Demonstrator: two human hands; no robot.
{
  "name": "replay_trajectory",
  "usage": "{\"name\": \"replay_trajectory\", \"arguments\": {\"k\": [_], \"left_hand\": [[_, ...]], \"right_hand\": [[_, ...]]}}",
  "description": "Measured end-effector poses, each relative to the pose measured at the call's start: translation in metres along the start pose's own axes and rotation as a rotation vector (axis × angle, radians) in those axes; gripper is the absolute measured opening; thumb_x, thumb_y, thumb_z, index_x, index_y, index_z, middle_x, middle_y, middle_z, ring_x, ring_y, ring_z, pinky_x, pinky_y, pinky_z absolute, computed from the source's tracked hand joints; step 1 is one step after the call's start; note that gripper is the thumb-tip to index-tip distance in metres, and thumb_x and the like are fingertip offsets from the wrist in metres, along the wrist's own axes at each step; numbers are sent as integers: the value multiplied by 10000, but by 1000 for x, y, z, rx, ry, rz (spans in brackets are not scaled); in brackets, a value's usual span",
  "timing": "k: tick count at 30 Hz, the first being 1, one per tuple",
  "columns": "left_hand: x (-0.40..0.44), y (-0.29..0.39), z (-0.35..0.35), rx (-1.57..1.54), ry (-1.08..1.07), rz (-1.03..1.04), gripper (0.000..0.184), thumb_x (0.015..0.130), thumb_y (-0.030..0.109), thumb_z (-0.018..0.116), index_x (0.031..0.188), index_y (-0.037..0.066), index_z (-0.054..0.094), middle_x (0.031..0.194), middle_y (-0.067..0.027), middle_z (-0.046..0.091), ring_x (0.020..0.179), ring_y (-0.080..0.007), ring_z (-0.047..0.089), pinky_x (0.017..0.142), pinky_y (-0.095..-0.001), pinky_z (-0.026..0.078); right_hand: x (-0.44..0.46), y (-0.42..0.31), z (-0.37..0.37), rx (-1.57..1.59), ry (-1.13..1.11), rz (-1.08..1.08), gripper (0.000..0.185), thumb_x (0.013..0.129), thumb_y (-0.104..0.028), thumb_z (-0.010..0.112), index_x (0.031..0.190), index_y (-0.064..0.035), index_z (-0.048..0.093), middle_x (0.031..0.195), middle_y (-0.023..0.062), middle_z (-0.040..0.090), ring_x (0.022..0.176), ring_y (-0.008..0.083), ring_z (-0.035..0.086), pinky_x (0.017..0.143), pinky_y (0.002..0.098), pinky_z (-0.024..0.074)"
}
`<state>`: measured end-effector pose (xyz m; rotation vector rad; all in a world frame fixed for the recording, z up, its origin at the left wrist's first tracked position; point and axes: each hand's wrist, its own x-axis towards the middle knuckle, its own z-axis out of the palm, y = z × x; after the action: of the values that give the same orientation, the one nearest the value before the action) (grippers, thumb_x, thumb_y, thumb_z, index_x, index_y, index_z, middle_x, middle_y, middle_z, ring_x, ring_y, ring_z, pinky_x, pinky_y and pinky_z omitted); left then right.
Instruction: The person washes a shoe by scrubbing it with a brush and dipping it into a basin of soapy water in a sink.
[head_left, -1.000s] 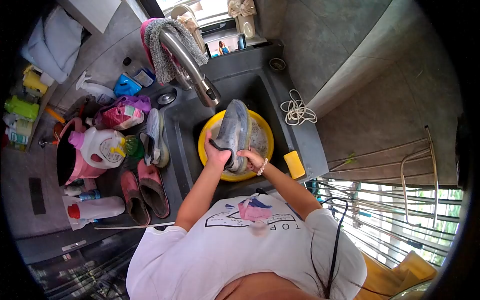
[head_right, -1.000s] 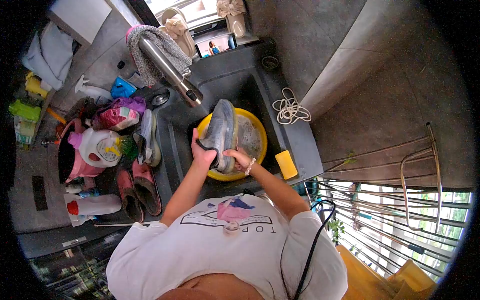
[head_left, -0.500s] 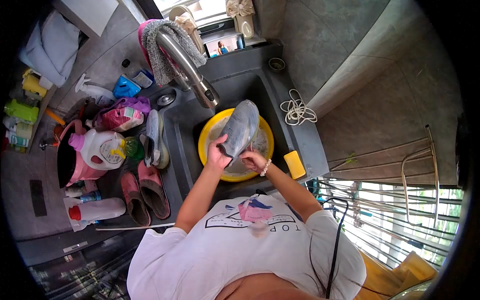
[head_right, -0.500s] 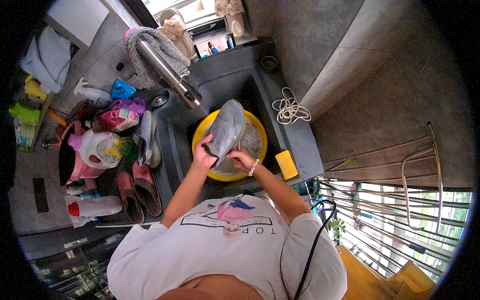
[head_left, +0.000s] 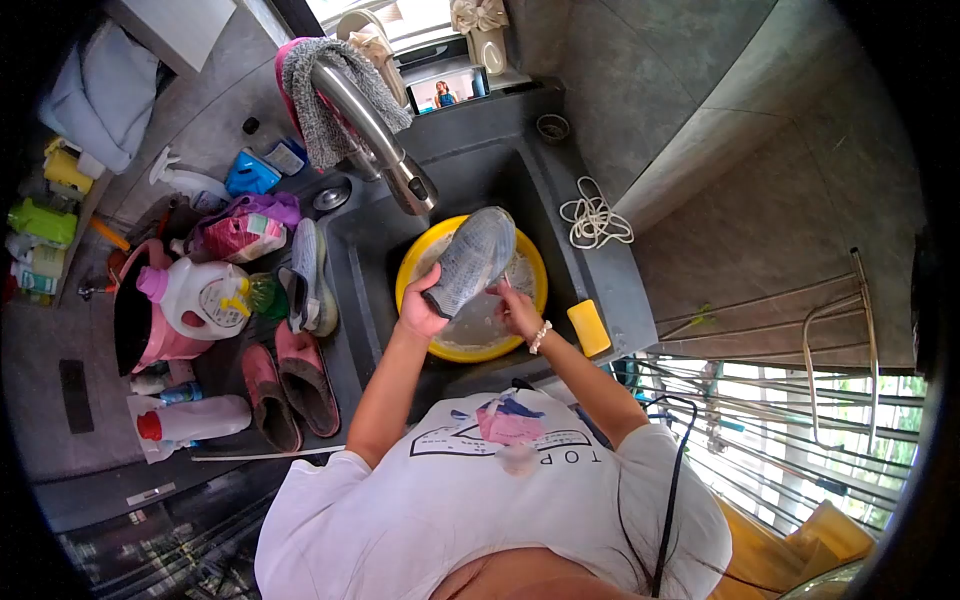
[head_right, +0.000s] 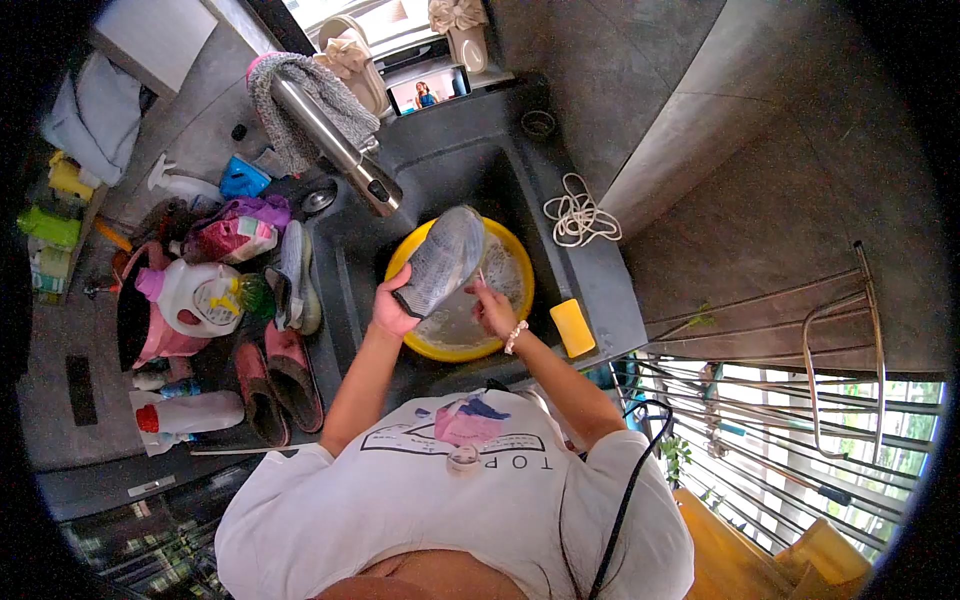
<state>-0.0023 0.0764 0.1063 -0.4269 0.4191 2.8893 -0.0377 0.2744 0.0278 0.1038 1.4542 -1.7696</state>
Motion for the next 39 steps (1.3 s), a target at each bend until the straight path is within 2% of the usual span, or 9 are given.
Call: {"name": "replay_trajectory", "arguments": {"k": [8, 14, 17, 19, 23, 26, 29, 31, 39], "left_hand": [[-5, 5, -9, 170, 48, -2, 403, 837, 35, 538, 1220, -58, 451, 1200, -178, 537, 1105, -296, 528, 987, -397, 384], [-9, 8, -14, 280, 82, 38, 408, 833, 37, 542, 1214, -72, 448, 1203, -167, 530, 1113, -288, 513, 989, -385, 372], [-7, 9, -20, 284, 80, 52, 413, 829, 39, 541, 1215, -72, 446, 1214, -170, 520, 1123, -288, 504, 991, -387, 366], [-8, 10, -21, 291, 80, 61, 418, 827, 38, 541, 1218, -72, 444, 1219, -173, 515, 1127, -290, 501, 993, -390, 363], [-6, 9, -25, 281, 92, 62, 428, 815, 22, 528, 1221, -77, 434, 1207, -179, 525, 1125, -302, 504, 998, -395, 361], [-7, 11, -25, 264, 92, 39, 440, 804, 33, 521, 1221, -78, 433, 1201, -183, 531, 1121, -308, 509, 999, -403, 363], [-10, 9, -14, 228, 86, 22, 451, 800, 75, 519, 1219, -72, 438, 1201, -183, 534, 1118, -310, 513, 1002, -409, 363], [-12, 8, -7, 219, 82, 31, 457, 801, 102, 517, 1218, -68, 441, 1202, -182, 534, 1118, -310, 514, 1004, -412, 362], [-12, 6, -4, 200, 28, 69, 496, 813, 177, 532, 1232, -71, 433, 1226, -184, 522, 1128, -310, 511, 1013, -414, 351]], "right_hand": [[-8, -7, -1, -130, 291, -97, 540, 911, -528, 398, 1046, -54, 617, 608, 8, 490, 497, 85, 430, 463, 234, 336], [-13, -15, 4, -56, 347, -436, 449, 942, -405, 436, 1211, -66, 556, 593, -74, 413, 484, 27, 348, 442, 188, 278], [-19, -22, 2, -55, 247, -432, 415, 941, -312, 470, 1283, -79, 493, 670, -69, 456, 562, 35, 368, 521, 198, 330], [-22, -26, 6, -166, 265, -456, 408, 934, -272, 491, 1286, -65, 485, 840, -26, 583, 655, 54, 476, 614, 195, 398], [-28, -32, 16, -231, 239, -559, 401, 926, -243, 504, 1285, -65, 483, 1098, 53, 613, 869, 103, 581, 778, 214, 434], [-33, -39, 25, -351, 250, -512, 388, 923, -233, 501, 1286, -97, 486, 1251, 105, 544, 1081, 151, 552, 897, 241, 403], [-37, -46, 30, -428, 220, -661, 381, 920, -228, 501, 1290, -137, 486, 1234, 110, 556, 1082, 150, 560, 895, 250, 415], [-44, -56, 33, -487, 112, -607, 387, 929, -177, 487, 1299, -68, 463, 1276, 96, 522, 1139, 133, 491, 953, 234, 346], [-42, -67, 35, -677, 225, -659, 404, 904, -160, 527, 1302, -124, 472, 943, 130, 650, 824, 88, 579, 763, 237, 441]]}}
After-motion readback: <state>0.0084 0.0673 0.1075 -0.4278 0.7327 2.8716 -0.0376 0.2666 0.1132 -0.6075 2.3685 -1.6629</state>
